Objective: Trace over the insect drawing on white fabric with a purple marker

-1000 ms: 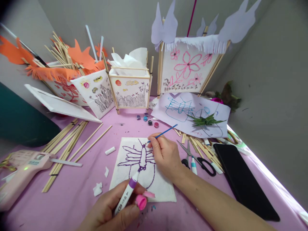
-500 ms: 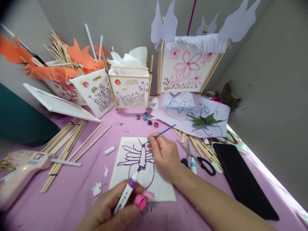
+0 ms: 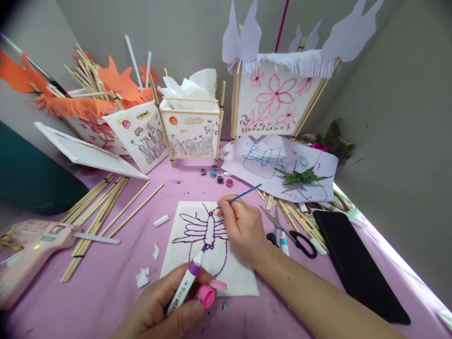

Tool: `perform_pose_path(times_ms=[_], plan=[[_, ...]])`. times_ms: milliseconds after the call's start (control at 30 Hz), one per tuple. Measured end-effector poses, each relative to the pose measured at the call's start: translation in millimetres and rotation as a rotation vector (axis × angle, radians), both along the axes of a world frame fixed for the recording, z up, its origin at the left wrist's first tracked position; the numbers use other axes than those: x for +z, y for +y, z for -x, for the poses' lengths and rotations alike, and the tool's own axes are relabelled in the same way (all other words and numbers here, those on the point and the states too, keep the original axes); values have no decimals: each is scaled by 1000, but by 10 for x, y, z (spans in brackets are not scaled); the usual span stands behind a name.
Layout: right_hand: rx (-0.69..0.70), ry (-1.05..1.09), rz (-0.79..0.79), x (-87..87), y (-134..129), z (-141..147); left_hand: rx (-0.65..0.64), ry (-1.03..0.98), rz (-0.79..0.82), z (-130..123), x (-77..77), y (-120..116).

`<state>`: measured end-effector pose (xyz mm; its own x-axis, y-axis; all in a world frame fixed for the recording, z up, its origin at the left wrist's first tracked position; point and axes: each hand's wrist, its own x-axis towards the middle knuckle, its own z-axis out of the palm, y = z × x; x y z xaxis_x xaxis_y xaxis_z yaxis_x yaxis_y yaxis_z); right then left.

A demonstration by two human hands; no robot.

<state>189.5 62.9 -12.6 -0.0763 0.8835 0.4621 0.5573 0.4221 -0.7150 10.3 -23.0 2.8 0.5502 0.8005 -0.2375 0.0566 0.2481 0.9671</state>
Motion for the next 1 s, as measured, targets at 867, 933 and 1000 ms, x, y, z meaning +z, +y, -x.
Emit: perform_pose_path(times_ms=[867,933,1000], plan=[[17,-41,2,-9,7,-7,63,-40,81,-23,49,-30],[19,-46,-1,-10,8,-4,67,-36,82,-25,50,-29],[23,-55,-5,-9,8,-3,74,-21,70,-27,51,-26]])
